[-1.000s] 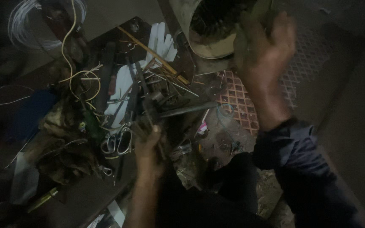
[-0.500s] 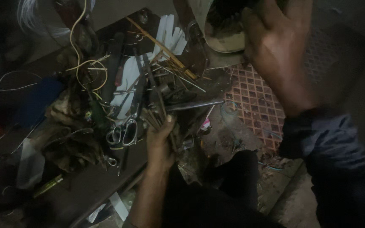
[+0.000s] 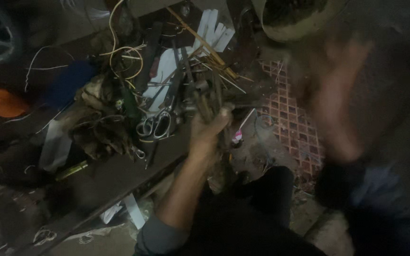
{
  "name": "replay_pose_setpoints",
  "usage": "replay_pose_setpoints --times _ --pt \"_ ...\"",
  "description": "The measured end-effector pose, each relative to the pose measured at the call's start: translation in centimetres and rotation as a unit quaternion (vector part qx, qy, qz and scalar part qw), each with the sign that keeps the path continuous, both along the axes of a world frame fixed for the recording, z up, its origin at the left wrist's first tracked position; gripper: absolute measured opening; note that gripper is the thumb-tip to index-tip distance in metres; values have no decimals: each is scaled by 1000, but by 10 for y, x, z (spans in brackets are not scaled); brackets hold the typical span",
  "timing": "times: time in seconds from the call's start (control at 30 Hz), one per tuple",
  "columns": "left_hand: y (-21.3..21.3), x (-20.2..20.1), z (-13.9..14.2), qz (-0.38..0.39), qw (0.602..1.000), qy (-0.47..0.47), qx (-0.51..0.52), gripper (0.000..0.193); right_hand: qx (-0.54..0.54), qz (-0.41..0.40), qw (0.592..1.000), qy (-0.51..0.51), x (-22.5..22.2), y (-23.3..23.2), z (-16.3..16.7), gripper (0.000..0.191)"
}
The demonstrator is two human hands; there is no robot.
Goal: The person works on a cylindrical metal housing set on a cluttered workbench, holding it steady while using a handled tool to work inside it. They pull out internal metal components and debris by hand, place the extracted pieces on the bench, and sort through the small metal parts with both hands.
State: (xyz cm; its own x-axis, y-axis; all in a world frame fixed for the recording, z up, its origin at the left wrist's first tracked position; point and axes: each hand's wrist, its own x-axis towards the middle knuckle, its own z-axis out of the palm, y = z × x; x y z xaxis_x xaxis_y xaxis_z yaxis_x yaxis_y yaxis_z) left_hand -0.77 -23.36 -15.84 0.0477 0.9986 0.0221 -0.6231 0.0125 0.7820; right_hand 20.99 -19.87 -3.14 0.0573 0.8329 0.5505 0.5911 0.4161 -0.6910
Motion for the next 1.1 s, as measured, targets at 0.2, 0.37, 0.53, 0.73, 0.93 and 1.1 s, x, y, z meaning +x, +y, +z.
replay_pose_setpoints --times 0.2,0.37,0.53,0.73,0.93,1.1 --pt "16 37 14 12 995 -82 47 37 19 103 992 -74 -46 -70 -55 43" --pt "28 50 21 -53 990 -23 129 29 -7 75 996 52 -32 -39 -46 29" --pt "45 60 13 -75 983 91 140 25 -184 99 950 233 -14 -6 -50 24" --pt "63 53 29 87 979 97 156 35 100 64 986 120 13 12 -24 18" --pt "98 39 76 240 848 274 384 80 188 -156 913 -327 12 17 4 26" --pt "119 44 90 208 866 329 314 83 160 -159 906 -358 8 20 8 34"
